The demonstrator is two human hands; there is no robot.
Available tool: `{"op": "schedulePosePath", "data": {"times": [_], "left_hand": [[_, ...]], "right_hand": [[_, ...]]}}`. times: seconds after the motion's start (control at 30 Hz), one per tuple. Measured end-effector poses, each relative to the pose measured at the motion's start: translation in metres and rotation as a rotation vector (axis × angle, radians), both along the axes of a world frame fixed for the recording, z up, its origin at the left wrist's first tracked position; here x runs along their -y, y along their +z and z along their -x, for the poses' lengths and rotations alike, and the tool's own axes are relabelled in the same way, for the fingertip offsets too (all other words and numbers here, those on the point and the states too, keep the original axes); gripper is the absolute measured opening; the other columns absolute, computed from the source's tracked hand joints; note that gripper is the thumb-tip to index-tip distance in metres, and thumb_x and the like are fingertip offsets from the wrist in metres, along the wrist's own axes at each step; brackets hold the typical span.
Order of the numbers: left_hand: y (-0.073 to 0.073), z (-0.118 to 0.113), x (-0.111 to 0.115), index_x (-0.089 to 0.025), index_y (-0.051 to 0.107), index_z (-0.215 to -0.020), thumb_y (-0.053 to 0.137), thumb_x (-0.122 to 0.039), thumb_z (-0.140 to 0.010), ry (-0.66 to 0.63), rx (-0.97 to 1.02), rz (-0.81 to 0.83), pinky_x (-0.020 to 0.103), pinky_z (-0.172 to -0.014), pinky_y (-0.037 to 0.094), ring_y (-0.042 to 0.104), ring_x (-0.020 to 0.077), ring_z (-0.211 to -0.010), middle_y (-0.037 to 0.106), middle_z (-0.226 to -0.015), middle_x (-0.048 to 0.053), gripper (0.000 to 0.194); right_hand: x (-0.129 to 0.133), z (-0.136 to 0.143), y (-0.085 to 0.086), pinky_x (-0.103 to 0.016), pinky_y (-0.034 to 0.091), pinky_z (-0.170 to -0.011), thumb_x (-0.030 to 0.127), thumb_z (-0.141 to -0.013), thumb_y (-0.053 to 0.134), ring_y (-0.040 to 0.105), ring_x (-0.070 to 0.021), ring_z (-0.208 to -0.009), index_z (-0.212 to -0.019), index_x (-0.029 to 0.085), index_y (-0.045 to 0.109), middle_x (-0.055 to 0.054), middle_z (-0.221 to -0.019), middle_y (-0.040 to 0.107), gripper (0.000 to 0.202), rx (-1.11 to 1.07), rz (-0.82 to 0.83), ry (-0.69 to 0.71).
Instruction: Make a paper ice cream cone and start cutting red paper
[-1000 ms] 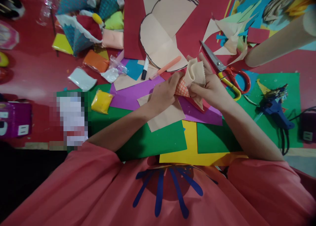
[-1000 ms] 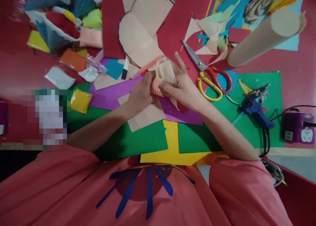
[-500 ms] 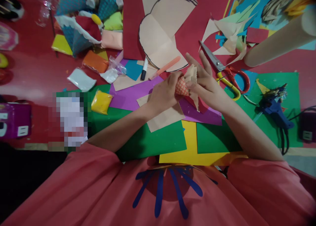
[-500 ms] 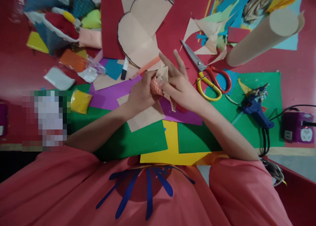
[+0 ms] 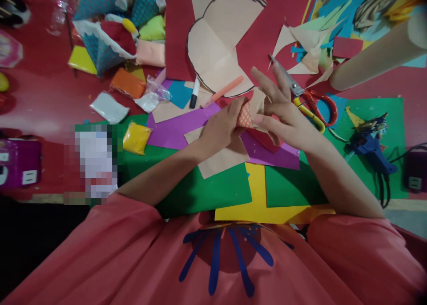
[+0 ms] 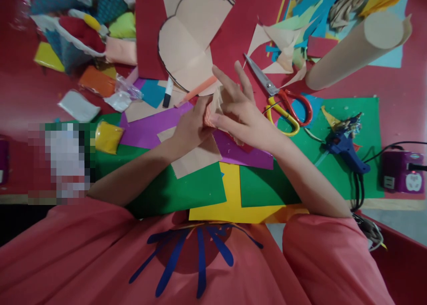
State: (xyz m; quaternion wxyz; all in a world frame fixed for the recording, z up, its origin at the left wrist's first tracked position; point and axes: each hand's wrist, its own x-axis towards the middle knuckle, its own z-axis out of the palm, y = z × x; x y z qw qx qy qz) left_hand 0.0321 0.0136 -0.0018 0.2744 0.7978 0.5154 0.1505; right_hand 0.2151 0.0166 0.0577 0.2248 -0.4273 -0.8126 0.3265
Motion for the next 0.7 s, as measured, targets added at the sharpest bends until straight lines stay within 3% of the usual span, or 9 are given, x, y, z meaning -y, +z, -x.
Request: {"op": "schedulePosePath", "data": {"times": [0.1,0.23,0.37,0.47,0.6,0.7], "left_hand": [[0.003,-0.001,0.0,-0.019,0.035,-0.141,0.056,-0.013,-0.084,0.021,-0.058,0.017,0.036,-0.085,0.052,0.059,0.0309,-0.121,0.056,-0.137,0.013,0.061],[0.009,-0.001,0.001,-0.019,0.037,-0.138,0.055,-0.013,-0.085,0.01,-0.045,0.019,0.033,-0.078,0.052,0.062,0.0292,-0.115,0.059,-0.133,0.012,0.056],[0.007,0.001,0.002,-0.018,0.038,-0.135,0.053,-0.016,-0.087,-0.011,-0.044,0.01,0.034,-0.079,0.051,0.063,0.0297,-0.109,0.06,-0.129,0.013,0.05],[0.003,0.0,0.0,-0.02,0.036,-0.134,0.054,-0.016,-0.085,0.007,-0.059,0.007,0.035,-0.079,0.051,0.064,0.0309,-0.109,0.06,-0.128,0.011,0.053],[0.001,-0.001,-0.002,-0.02,0.039,-0.13,0.055,-0.024,-0.088,0.038,-0.051,0.022,0.034,-0.076,0.051,0.066,0.0294,-0.101,0.06,-0.125,0.014,0.046],[0.001,0.0,-0.003,-0.018,0.04,-0.128,0.055,-0.025,-0.088,0.05,-0.037,0.013,0.034,-0.076,0.05,0.066,0.0298,-0.102,0.061,-0.123,0.014,0.043]], "right_hand": [[0.004,0.005,0.003,-0.065,0.021,-0.119,0.044,-0.08,0.068,0.019,-0.0359,-0.149,-0.063,0.024,0.056,-0.003,-0.143,0.052,0.03,0.048,-0.022,0.035],[0.007,0.009,0.004,-0.065,0.021,-0.119,0.035,-0.074,0.073,0.022,-0.0375,-0.148,-0.063,0.024,0.053,-0.004,-0.145,0.05,0.026,0.094,-0.046,0.078],[0.007,0.007,0.004,-0.064,0.02,-0.119,0.022,-0.078,0.065,0.033,-0.0362,-0.144,-0.061,0.023,0.049,-0.004,-0.14,0.054,0.023,0.09,-0.009,0.097],[0.004,0.002,0.003,-0.062,0.021,-0.12,0.021,-0.084,0.057,0.034,-0.0334,-0.144,-0.062,0.023,0.05,-0.002,-0.138,0.055,0.023,0.077,0.03,0.124],[0.001,-0.003,0.001,-0.059,0.019,-0.122,0.025,-0.091,0.047,0.026,-0.0289,-0.148,-0.067,0.024,0.052,0.003,-0.145,0.05,0.024,0.047,0.031,0.158],[0.003,-0.001,0.002,-0.056,0.018,-0.124,0.023,-0.092,0.042,0.013,-0.0275,-0.152,-0.071,0.023,0.053,0.005,-0.155,0.037,0.024,0.067,-0.083,0.115]]}}
